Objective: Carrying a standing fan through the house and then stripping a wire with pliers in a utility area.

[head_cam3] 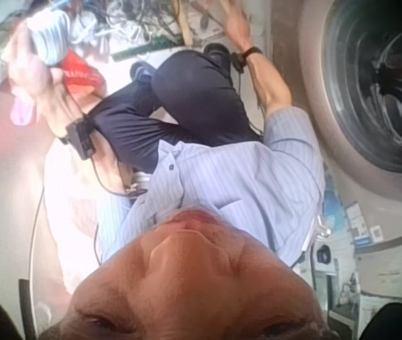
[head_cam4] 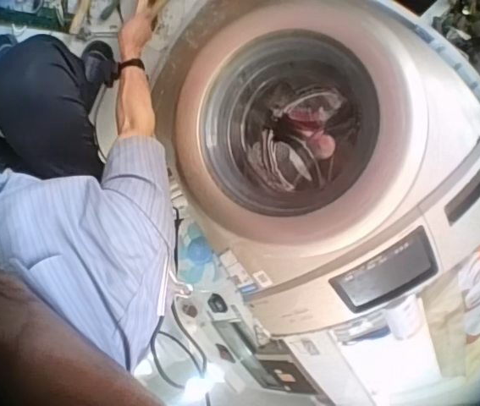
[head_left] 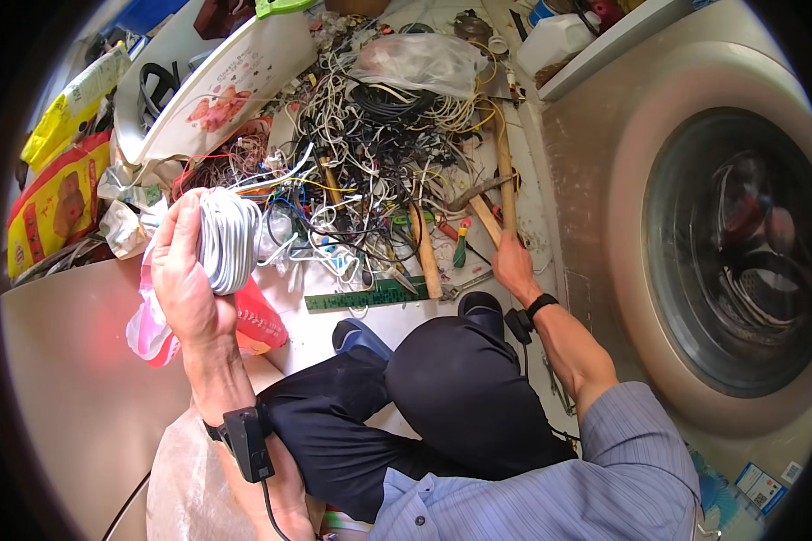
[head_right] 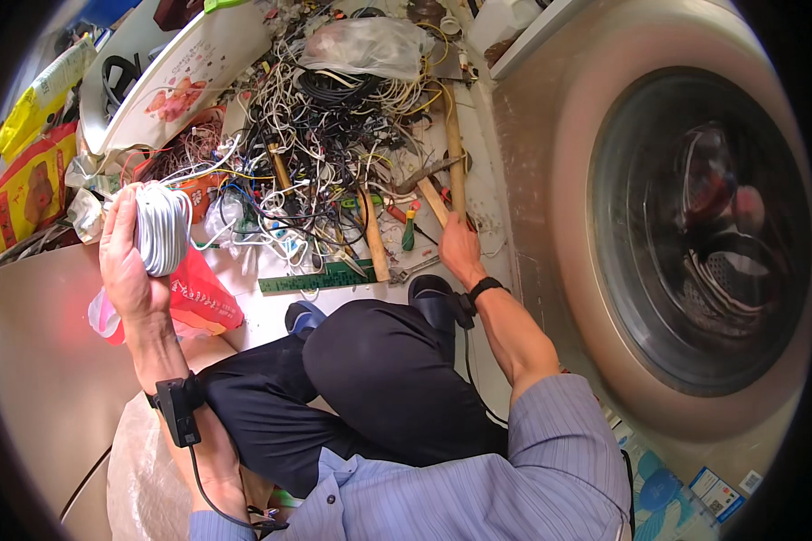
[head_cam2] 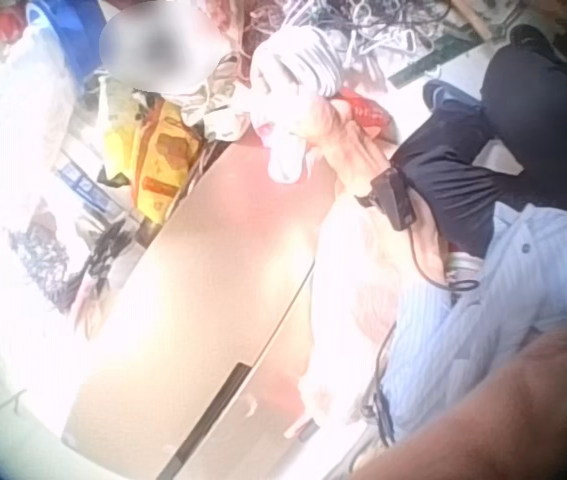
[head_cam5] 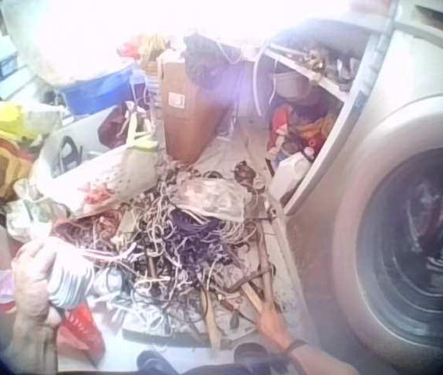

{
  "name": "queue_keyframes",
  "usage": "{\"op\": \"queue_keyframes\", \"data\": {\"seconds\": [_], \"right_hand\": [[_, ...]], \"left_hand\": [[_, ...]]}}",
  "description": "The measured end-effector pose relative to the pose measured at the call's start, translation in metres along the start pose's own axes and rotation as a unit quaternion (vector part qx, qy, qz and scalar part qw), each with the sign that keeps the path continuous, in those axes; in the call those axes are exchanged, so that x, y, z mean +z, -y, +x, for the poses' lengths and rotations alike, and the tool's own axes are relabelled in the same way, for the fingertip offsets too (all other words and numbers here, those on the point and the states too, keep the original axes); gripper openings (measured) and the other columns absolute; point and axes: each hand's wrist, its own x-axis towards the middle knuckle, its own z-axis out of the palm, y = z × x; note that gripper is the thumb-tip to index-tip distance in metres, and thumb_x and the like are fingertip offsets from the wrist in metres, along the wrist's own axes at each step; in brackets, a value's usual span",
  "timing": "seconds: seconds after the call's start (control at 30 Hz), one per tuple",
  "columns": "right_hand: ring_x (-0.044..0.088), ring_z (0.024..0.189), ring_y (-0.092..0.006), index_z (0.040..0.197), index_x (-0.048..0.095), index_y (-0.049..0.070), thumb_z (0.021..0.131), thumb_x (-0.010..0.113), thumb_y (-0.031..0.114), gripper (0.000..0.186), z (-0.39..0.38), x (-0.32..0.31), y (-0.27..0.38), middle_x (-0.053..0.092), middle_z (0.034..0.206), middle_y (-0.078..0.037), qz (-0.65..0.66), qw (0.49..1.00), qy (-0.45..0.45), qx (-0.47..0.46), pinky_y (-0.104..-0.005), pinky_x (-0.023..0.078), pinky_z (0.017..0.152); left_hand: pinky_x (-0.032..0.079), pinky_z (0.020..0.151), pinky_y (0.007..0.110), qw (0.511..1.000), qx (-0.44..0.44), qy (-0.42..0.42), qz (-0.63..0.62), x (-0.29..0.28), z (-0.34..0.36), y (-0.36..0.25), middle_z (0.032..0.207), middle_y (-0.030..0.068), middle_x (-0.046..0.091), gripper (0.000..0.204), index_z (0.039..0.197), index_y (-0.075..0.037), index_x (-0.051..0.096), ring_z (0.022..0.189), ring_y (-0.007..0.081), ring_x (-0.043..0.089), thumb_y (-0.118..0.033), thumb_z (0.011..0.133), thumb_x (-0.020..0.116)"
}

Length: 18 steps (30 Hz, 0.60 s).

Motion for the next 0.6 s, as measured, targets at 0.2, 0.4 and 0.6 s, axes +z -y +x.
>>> {"op": "queue_keyframes", "data": {"seconds": [0.2,0.4,0.6], "right_hand": [[0.064,0.099,-0.0492,0.116,0.052,-0.005,0.089,0.062,0.007,0.031,0.009,-0.009,0.019,0.064,0.110,-0.030,-0.057,0.997,-0.051,0.001,-0.0578,0.053,0.082],[0.059,0.109,-0.0358,0.123,0.058,0.007,0.085,0.063,0.005,0.038,0.067,-0.047,0.145,0.060,0.115,-0.015,-0.032,0.913,-0.128,-0.386,-0.0487,0.048,0.088],[0.040,0.142,-0.0373,0.147,0.050,0.023,0.096,0.061,0.022,0.052,0.117,0.015,0.225,0.047,0.150,-0.008,-0.279,0.789,-0.011,-0.547,-0.0589,0.038,0.104]], "left_hand": [[0.059,0.090,0.035,1.000,0.022,-0.001,-0.006,-0.010,0.000,-0.004,0.110,0.0117,0.075,0.020,0.118,0.001,0.070,0.099,0.0200,0.072,-0.010,0.104,0.062],[0.062,0.086,0.034,0.999,0.038,-0.020,-0.017,-0.019,0.004,-0.009,0.108,0.0108,0.075,0.018,0.116,0.001,0.072,0.095,0.0188,0.074,-0.008,0.103,0.063],[0.063,0.083,0.034,0.999,0.021,-0.032,-0.026,-0.020,0.007,-0.003,0.106,0.0118,0.076,0.018,0.115,0.001,0.072,0.093,0.0189,0.074,-0.009,0.103,0.063]]}}
